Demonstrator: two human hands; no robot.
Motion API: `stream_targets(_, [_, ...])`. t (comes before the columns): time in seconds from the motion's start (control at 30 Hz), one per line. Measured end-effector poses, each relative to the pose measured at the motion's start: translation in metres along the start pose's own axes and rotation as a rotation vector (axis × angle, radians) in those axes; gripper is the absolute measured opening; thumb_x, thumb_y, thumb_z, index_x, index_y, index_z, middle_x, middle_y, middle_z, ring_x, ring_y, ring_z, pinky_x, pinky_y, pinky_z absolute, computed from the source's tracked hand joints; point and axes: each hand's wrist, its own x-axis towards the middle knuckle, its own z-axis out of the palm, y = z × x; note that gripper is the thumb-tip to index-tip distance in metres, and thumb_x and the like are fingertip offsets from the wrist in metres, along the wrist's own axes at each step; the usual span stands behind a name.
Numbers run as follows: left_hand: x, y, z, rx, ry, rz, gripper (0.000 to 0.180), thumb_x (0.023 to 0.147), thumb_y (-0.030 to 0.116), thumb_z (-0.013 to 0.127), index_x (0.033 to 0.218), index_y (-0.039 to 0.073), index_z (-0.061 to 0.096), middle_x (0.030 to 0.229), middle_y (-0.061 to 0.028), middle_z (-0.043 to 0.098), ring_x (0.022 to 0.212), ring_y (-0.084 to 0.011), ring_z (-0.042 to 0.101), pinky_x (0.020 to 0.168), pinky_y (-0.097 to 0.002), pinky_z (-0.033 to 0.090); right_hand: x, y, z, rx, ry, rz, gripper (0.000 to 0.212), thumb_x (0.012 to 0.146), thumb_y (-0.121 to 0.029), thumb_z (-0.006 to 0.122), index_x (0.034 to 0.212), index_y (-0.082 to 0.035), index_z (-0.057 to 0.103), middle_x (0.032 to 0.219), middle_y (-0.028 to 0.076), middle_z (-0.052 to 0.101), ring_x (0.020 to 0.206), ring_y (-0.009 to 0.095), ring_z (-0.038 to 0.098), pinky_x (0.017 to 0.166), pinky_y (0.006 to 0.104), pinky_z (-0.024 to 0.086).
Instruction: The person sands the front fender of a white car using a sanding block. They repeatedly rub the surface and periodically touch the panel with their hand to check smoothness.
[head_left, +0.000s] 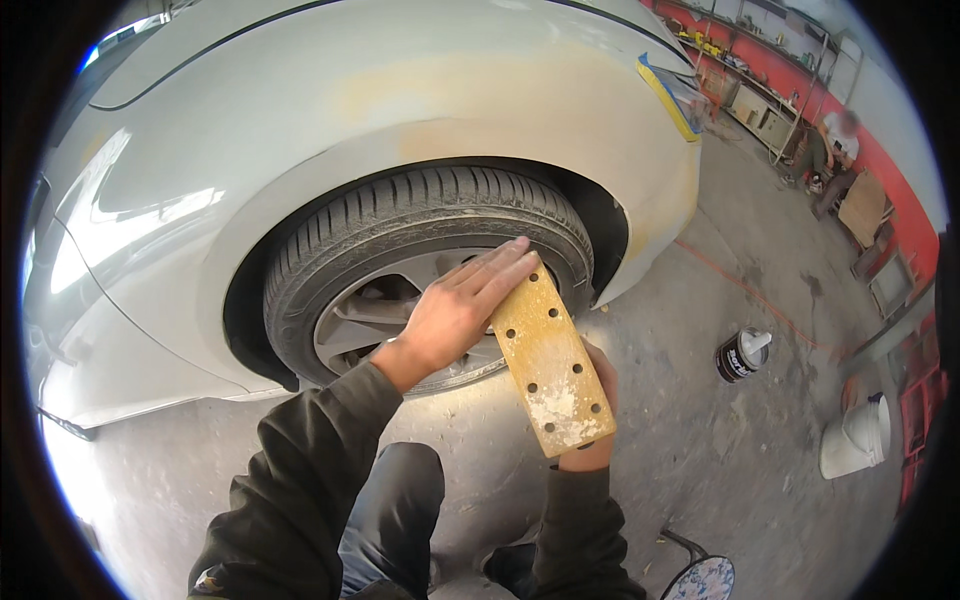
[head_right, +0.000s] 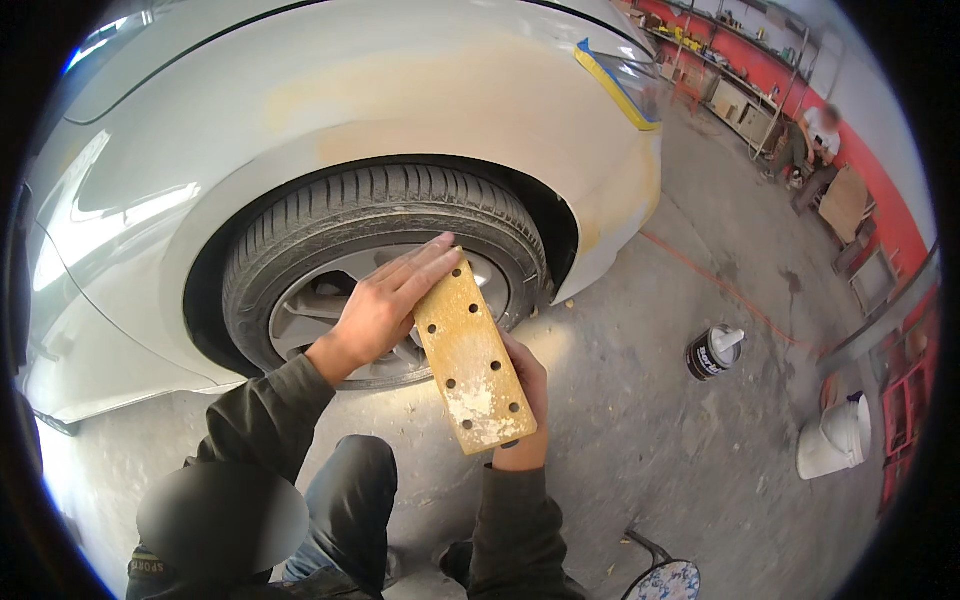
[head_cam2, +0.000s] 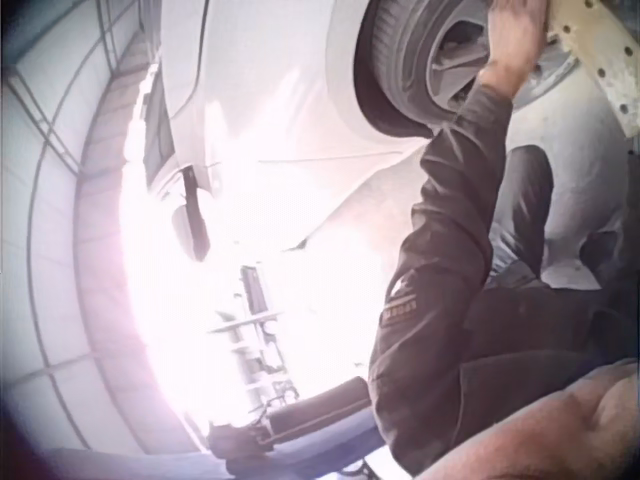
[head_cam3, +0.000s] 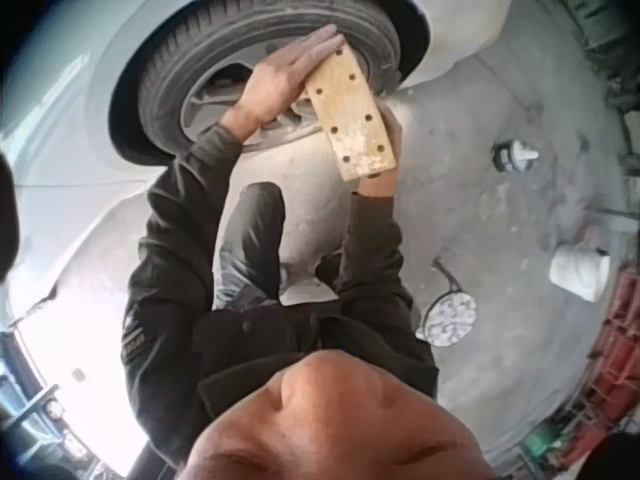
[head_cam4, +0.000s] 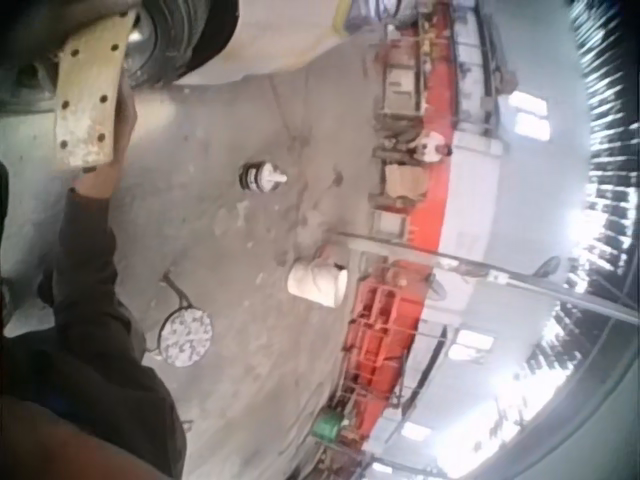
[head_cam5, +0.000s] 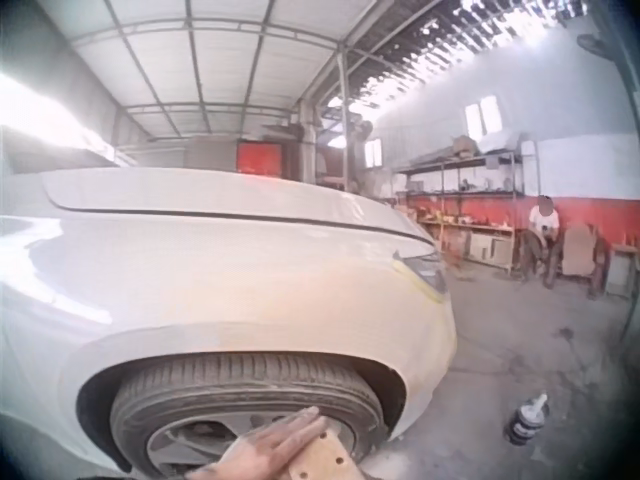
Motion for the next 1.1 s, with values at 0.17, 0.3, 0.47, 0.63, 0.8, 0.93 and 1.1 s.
stream_targets(0.17, [-0.013,-0.003,-0.006,-0.457,0.037,-0.389,0.054,0.102,0.011,0.068,0.153,0.003,0.054,0.128,-0.0235,0.074,0.111,-0.0358,0.077,0.095,-0.0414,0.060,0.021,0.004,-0.013,0.142,-0.159,0.133,0.055,0.106,-0.019,0.050,0.156,0.005,0.048,0.138,0.019,0.069,0.117,0.026,0.073,0.101,0.0377,0.059])
stream_targets(0.3, [-0.018,0.015,-0.028,-0.656,-0.180,-0.565,0.068,0.102,0.006,0.070,0.163,0.001,0.040,0.144,-0.0217,0.067,0.124,-0.0235,0.072,0.100,-0.0334,0.058,0.021,0.014,0.006,-0.078,-0.125,0.075,0.052,0.107,-0.013,0.056,0.156,0.004,0.050,0.141,0.015,0.068,0.123,0.023,0.069,0.106,0.0356,0.055])
stream_targets(0.47, [-0.019,0.020,-0.090,-0.280,-0.253,-0.437,0.058,0.097,0.006,0.074,0.151,0.000,0.055,0.147,-0.0246,0.064,0.124,-0.0335,0.072,0.099,-0.0366,0.060,0.021,0.032,0.051,-0.420,-0.160,-0.206,0.046,0.108,-0.006,0.059,0.153,0.003,0.056,0.143,0.012,0.067,0.126,0.017,0.066,0.108,0.0331,0.050])
stream_targets(0.63, [-0.037,-0.025,-0.188,0.287,0.006,0.128,0.044,0.086,0.004,0.078,0.130,0.003,0.071,0.148,-0.0225,0.064,0.128,-0.0379,0.069,0.101,-0.0447,0.061,0.036,0.025,0.075,-0.900,-0.017,-0.891,0.044,0.106,-0.006,0.061,0.150,-0.001,0.061,0.156,0.021,0.058,0.133,0.030,0.061,0.112,0.0423,0.045])
stream_targets(0.8, [-0.043,-0.092,-0.318,0.822,-0.080,0.185,0.063,0.081,0.003,0.074,0.143,0.005,0.063,0.164,-0.0239,0.046,0.153,-0.0421,0.043,0.126,-0.0566,0.035,0.082,0.003,0.106,-1.249,0.274,-1.221,0.041,0.104,-0.010,0.061,0.145,-0.004,0.064,0.155,0.023,0.057,0.124,0.040,0.058,0.104,0.0484,0.045])
stream_targets(0.93, [-0.047,-0.110,-0.343,1.028,-0.180,0.115,0.063,0.106,0.040,0.046,0.159,0.007,0.049,0.170,-0.0207,0.039,0.160,-0.0381,0.032,0.132,-0.0557,0.021,0.128,0.014,0.140,-1.212,0.585,-1.096,0.044,0.103,-0.014,0.062,0.147,-0.008,0.065,0.158,0.023,0.053,0.121,0.041,0.057,0.102,0.0506,0.046])
stream_targets(1.1, [-0.045,-0.111,-0.335,0.940,-0.129,0.115,0.063,0.106,0.043,0.048,0.160,0.011,0.050,0.170,-0.0168,0.041,0.160,-0.0350,0.034,0.133,-0.0546,0.021,0.100,0.078,0.183,-1.298,0.511,-1.200,0.048,0.101,-0.014,0.065,0.148,-0.005,0.064,0.163,0.026,0.048,0.110,0.033,0.054,0.094,0.0429,0.048])
